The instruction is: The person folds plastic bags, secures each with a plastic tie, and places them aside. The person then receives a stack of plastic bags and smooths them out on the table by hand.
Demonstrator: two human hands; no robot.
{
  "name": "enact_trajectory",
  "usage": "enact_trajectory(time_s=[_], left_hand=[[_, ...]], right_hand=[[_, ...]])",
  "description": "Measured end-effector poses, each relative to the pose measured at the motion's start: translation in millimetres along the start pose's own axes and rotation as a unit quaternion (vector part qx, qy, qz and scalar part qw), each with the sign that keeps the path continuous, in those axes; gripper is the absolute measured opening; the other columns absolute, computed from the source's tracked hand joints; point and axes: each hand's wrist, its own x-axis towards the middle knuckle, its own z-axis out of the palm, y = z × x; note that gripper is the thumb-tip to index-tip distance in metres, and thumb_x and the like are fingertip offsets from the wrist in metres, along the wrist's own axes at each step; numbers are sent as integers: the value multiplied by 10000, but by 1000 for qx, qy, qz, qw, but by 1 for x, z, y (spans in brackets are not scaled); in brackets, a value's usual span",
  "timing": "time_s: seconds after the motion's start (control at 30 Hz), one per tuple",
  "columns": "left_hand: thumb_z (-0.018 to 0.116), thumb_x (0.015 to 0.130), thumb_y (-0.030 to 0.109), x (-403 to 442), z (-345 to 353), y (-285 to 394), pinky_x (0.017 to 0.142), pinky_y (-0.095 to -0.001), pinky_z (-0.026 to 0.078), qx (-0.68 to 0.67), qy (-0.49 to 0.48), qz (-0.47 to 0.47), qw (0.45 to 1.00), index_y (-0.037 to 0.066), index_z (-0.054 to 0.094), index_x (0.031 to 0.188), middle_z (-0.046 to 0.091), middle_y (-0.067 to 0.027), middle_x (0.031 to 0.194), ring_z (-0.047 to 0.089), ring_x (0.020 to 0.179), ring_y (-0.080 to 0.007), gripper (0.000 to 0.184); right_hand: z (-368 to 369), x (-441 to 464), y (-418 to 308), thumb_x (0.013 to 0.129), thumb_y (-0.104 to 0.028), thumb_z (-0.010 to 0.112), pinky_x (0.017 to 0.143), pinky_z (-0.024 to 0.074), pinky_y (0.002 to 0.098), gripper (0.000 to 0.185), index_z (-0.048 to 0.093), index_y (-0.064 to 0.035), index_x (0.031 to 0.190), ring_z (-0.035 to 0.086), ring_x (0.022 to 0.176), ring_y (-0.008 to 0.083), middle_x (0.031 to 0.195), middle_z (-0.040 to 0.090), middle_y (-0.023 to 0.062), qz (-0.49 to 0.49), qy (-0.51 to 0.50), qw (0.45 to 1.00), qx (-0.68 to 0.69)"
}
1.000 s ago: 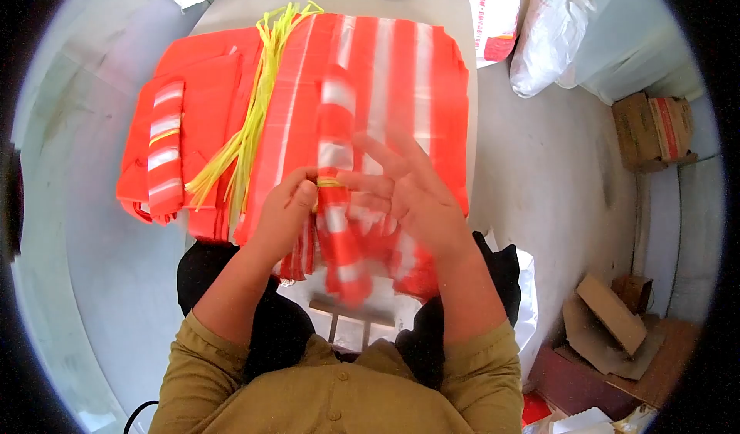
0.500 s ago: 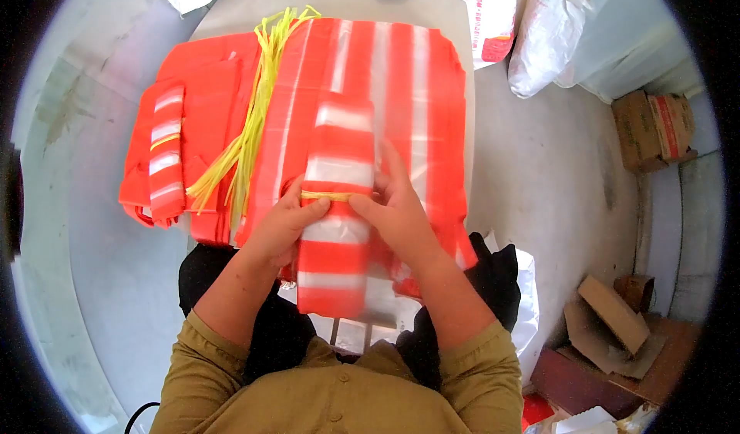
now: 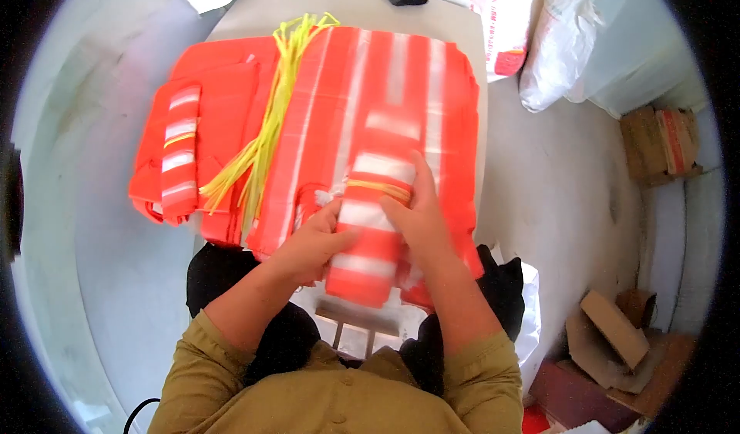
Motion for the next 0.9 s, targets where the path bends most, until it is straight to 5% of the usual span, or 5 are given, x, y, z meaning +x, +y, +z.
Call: enact_trajectory(time_s=[0.13, 0.27, 0.5, 0.8, 0.9], left_hand=[[772, 891, 200, -20, 14, 31, 1055, -411, 482, 233, 61, -25, 970, 7, 326, 1566, 566, -208, 1414, 544, 1306, -259, 832], [810, 843, 228, -18, 6, 12, 1080, -396, 458, 160, 22, 24, 987, -7, 188, 1616, 523, -253, 1438, 522, 1339, -299, 1020], [788, 846, 231, -10, -2, -7, 965, -397, 540, 146, 28, 33, 988, 22, 172, 1628, 603, -256, 1319, 658, 1136, -309, 1017], [740, 885, 37, -12, -4, -7, 1032, -333, 483, 176, -12, 31, 984, -27, 18, 1638, 508, -156, 1464, 545, 1278, -190, 1045], [740, 888, 29, -15, -5, -8, 1066, -351, 461, 168, -22, 43, 985, -16, 73, 1633, 502, -147, 1473, 524, 1308, -194, 1001]], right_hand=[[3, 4, 3, 899, 81, 593, 1107, 454, 356, 863, 174, -46, 1644, 513, 1345, 230, 1561, 415, 176, -37, 27, 997, 60], [6, 4, 4, 897, 85, 604, 1111, 454, 369, 890, 138, -33, 1645, 506, 1356, 240, 1561, 409, 166, -62, 35, 995, 71], [3, 5, 17, 898, 74, 633, 1149, 422, 389, 873, 179, -23, 1638, 464, 1400, 257, 1587, 374, 163, -63, 13, 997, 52], [7, 5, 5, 918, 63, 593, 1015, 491, 312, 819, 198, -24, 1630, 524, 1302, 190, 1553, 412, 152, -98, 67, 992, 38], [9, 1, -1, 928, 62, 609, 1109, 454, 357, 829, 206, -85, 1639, 497, 1367, 226, 1578, 389, 170, -93, 43, 994, 47]])
